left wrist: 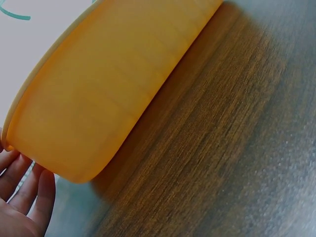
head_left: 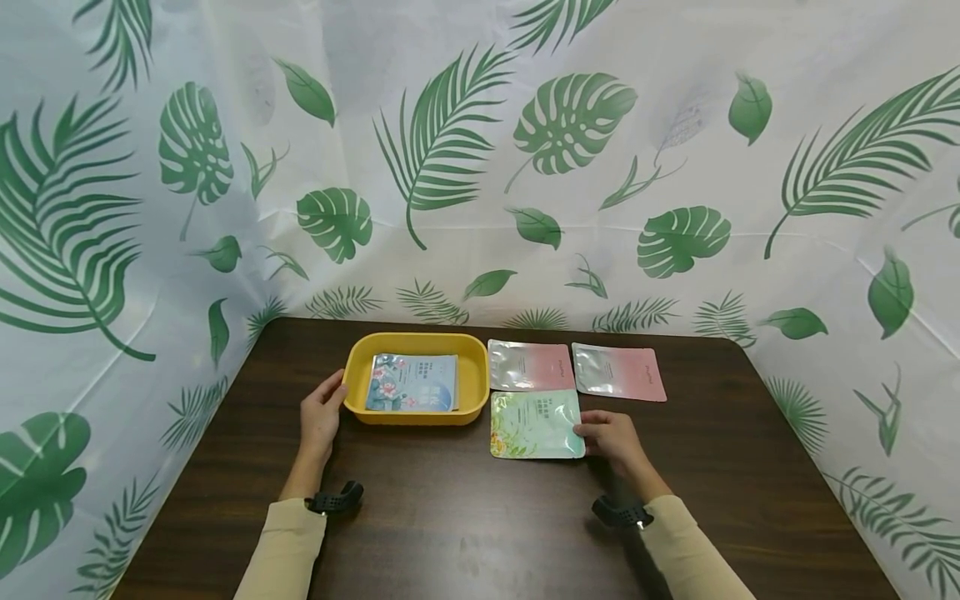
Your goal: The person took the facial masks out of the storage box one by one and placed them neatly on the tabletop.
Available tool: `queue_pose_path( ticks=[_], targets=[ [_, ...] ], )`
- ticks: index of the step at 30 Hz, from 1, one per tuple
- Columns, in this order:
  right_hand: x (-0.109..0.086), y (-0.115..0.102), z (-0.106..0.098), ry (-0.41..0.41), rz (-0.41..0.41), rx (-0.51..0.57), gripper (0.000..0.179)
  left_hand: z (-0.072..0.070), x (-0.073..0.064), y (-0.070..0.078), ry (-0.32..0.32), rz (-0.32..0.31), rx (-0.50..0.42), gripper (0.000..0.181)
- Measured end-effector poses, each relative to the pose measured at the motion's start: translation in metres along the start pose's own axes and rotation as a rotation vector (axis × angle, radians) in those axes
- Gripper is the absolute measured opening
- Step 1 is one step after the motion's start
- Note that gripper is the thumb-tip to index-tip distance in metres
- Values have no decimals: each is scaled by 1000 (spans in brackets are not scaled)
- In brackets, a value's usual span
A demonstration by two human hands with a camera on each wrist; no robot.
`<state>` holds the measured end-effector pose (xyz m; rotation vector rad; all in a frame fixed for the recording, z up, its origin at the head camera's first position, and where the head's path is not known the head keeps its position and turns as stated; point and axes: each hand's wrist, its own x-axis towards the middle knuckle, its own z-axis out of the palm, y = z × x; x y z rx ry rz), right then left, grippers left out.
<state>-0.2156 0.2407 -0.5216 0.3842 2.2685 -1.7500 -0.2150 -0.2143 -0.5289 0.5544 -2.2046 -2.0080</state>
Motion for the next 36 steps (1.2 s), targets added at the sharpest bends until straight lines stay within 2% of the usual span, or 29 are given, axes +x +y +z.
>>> queue_pose_path(
  ticks=[7,11,27,36],
  targets=[
    [-3,-2,0,50,-10,-157,30,-1,1,0,-6,-3,2,45],
    [-4,-2,0,63,-17,-193,27,-1,1,0,-8,-5,4,45],
    [-5,1,-3,78,-1,-263,26,0,2,0,-1,-18,13,45],
    [-1,-7,-8,65,-33,-288,24,-1,1,0,-10,-12,9,45]
  ],
)
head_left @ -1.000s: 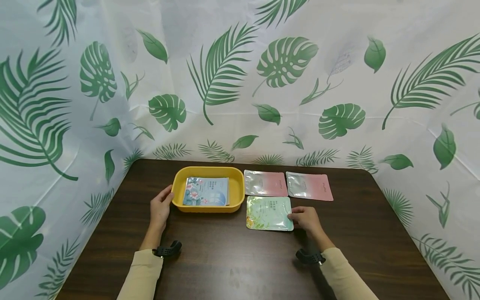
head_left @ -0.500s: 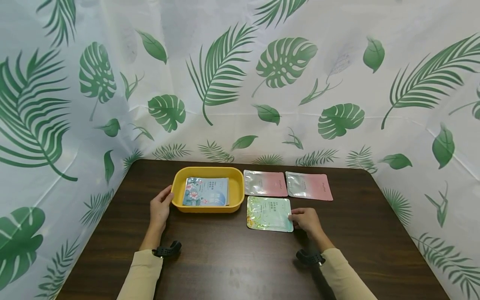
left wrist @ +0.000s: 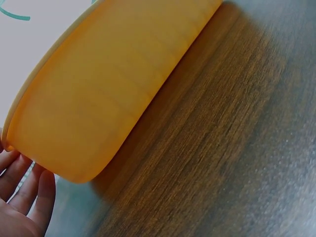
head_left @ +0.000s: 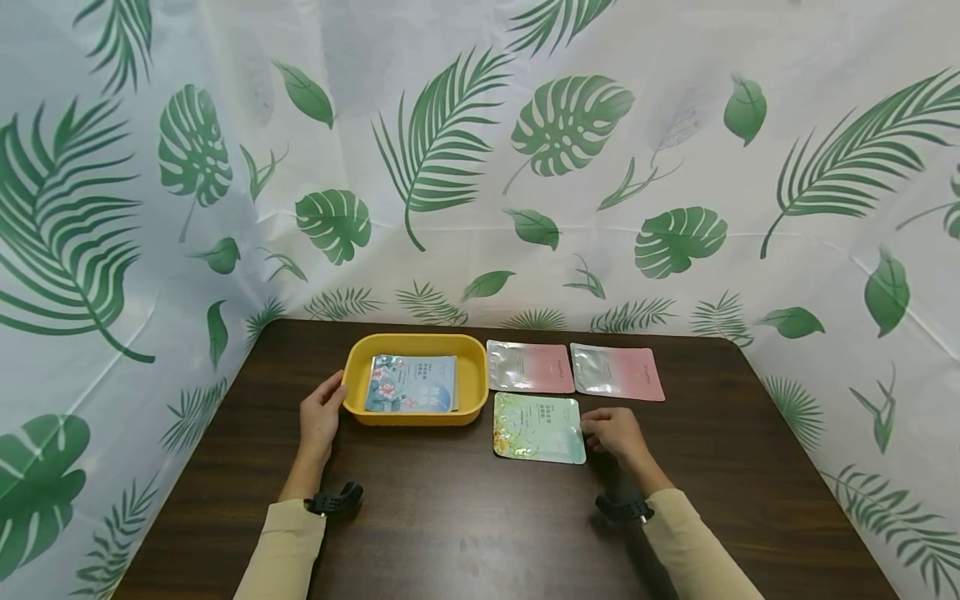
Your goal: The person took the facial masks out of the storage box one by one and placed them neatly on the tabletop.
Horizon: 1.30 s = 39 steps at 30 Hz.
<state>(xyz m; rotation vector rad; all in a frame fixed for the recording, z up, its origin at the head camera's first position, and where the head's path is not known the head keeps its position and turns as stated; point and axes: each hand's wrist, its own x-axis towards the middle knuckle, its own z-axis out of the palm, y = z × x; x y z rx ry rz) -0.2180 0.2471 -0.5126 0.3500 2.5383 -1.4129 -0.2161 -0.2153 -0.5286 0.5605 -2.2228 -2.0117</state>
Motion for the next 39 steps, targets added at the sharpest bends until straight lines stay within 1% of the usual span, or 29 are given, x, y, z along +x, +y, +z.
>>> queue_pose_path(
  ticks=[7,15,22,29,35,39],
  targets=[
    [4,-7,-3,-33,-12,27,29,0,0,1,-5,9,-5,46],
    [3,-26,-10,-83,-47,31,36,2,2,-2,-2,29,-9,44],
    [4,-37,-11,-102,-35,67,39,1,2,-2,-4,31,-8,45],
    [2,-47,-12,-146,-78,65,43,1,1,-2,-3,19,-7,45],
    [4,-58,-10,-145,-120,90,42,1,0,-2,-1,17,-6,45],
    [4,-65,-10,-145,-151,77,39,1,0,-2,-3,23,-9,45]
  ],
)
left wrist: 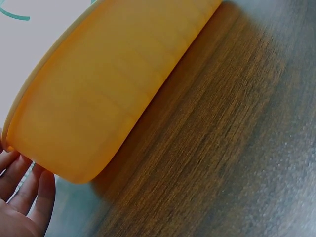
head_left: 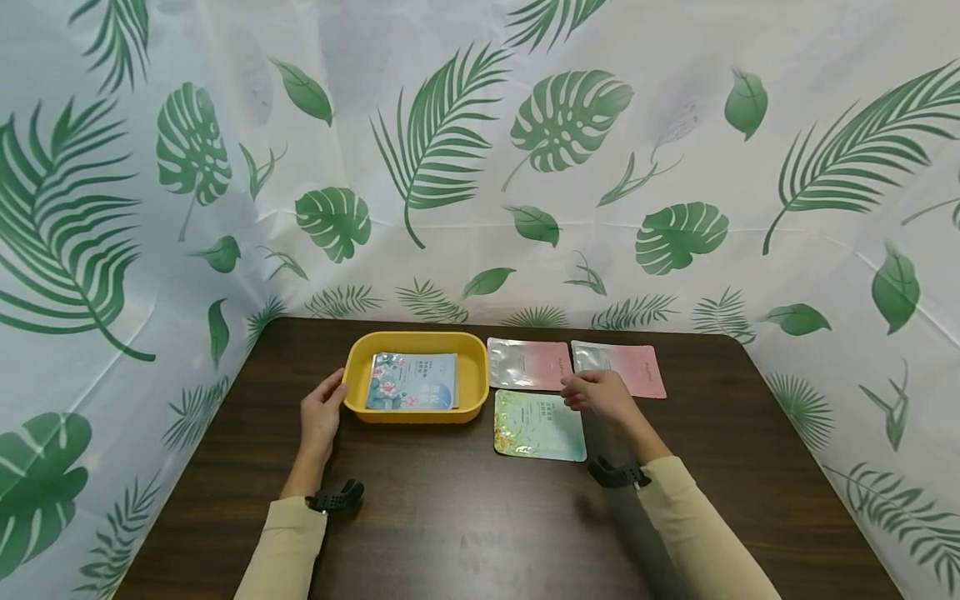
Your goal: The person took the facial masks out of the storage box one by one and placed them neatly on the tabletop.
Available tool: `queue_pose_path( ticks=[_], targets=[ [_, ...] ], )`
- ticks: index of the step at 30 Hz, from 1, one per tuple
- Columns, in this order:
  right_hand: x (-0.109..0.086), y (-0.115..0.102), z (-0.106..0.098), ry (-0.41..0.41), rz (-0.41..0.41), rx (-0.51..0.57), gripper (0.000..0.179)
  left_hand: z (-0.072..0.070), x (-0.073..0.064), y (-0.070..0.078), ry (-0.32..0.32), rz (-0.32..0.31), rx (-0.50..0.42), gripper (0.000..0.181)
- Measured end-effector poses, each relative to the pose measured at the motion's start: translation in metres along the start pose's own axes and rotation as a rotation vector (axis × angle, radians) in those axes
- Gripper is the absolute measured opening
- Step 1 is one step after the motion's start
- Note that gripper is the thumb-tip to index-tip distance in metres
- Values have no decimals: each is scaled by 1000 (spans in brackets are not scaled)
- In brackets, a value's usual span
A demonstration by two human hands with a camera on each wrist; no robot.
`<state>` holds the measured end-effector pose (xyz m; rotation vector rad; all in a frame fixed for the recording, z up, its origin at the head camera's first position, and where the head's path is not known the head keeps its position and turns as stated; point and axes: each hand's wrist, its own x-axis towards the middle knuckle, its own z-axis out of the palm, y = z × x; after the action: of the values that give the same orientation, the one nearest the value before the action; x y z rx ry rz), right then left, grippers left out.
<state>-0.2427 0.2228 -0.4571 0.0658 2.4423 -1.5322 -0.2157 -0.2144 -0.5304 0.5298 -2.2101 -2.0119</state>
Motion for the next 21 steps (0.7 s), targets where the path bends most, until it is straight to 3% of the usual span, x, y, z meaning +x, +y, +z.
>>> queue_pose_path(
  ticks=[21],
  targets=[
    [10,-41,4,-32,-18,14,40,0,-1,2,-6,4,-10,44]
  ],
)
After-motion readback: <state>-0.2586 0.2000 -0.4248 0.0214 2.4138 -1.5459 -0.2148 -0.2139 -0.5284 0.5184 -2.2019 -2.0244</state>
